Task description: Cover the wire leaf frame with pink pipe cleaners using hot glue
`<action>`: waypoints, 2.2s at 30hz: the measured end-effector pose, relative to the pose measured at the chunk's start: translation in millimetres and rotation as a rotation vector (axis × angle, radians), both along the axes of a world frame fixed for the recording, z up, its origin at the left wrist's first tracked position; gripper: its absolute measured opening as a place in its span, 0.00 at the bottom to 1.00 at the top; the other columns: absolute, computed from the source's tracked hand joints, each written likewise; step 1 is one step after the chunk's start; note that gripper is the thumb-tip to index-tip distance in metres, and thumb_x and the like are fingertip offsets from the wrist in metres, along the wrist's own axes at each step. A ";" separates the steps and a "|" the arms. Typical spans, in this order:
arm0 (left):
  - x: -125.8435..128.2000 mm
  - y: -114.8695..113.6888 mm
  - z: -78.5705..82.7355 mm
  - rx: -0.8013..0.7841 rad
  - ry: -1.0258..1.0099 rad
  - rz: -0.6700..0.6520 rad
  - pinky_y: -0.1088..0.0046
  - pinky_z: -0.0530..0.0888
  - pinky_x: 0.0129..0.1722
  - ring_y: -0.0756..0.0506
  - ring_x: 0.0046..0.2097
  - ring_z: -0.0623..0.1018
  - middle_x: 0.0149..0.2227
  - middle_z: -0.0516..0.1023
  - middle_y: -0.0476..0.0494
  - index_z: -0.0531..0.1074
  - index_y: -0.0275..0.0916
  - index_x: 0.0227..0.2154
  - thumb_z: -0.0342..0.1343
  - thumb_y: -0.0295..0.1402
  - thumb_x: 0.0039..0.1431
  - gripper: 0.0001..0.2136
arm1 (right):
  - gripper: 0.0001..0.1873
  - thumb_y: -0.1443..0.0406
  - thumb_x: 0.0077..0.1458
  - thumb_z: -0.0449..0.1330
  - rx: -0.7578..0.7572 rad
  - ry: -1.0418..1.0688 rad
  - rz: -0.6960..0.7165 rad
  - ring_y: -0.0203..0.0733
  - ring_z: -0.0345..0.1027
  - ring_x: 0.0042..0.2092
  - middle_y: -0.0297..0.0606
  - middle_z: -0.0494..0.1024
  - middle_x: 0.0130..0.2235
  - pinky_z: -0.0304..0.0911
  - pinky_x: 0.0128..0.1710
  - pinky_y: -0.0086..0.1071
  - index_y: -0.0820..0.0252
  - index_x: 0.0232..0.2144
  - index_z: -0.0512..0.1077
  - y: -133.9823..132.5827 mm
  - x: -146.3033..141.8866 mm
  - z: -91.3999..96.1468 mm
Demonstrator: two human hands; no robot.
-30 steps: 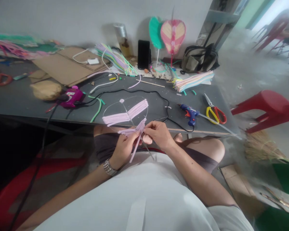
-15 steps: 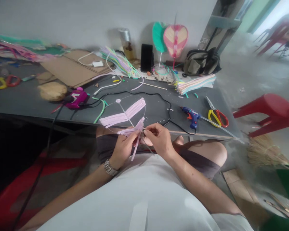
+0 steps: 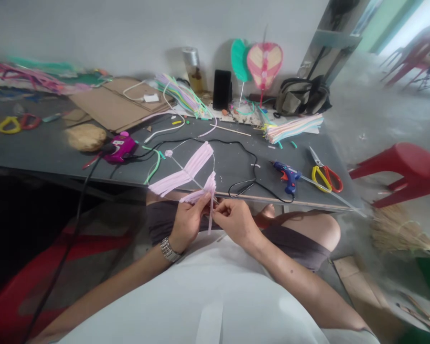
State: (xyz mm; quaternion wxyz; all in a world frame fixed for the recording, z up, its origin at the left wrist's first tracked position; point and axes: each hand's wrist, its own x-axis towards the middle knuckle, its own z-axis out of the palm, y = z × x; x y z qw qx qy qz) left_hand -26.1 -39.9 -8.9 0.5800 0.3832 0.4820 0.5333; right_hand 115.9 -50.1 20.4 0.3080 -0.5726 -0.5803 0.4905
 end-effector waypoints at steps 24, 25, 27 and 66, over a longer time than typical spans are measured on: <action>2.9 1.5 4.3 -0.035 -0.091 -0.017 0.76 0.69 0.24 0.50 0.25 0.72 0.24 0.73 0.51 0.72 0.38 0.27 0.66 0.40 0.54 0.12 | 0.14 0.57 0.48 0.65 -0.026 -0.047 0.017 0.32 0.55 0.22 0.29 0.69 0.18 0.49 0.23 0.29 0.58 0.19 0.71 2.6 6.9 9.2; 3.2 1.2 4.1 -0.037 -0.089 -0.020 0.76 0.69 0.24 0.50 0.25 0.73 0.24 0.74 0.51 0.72 0.38 0.28 0.66 0.40 0.54 0.12 | 0.14 0.57 0.48 0.65 -0.003 -0.093 0.024 0.32 0.57 0.23 0.30 0.70 0.18 0.50 0.24 0.29 0.59 0.19 0.72 1.4 5.8 7.4; 3.4 0.5 2.9 -0.053 -0.083 -0.013 0.77 0.69 0.23 0.50 0.25 0.73 0.25 0.75 0.50 0.73 0.37 0.30 0.66 0.41 0.54 0.12 | 0.10 0.60 0.47 0.64 0.023 -0.130 0.022 0.33 0.59 0.24 0.30 0.72 0.20 0.51 0.25 0.28 0.59 0.20 0.73 -0.5 3.4 3.9; 0.7 -5.1 8.9 -0.104 -0.155 -0.147 0.75 0.74 0.27 0.46 0.28 0.80 0.27 0.80 0.44 0.78 0.34 0.36 0.65 0.42 0.55 0.15 | 0.07 0.63 0.61 0.62 0.486 -0.030 0.000 0.39 0.73 0.36 0.40 0.81 0.41 0.67 0.34 0.31 0.57 0.39 0.79 12.5 36.3 -17.9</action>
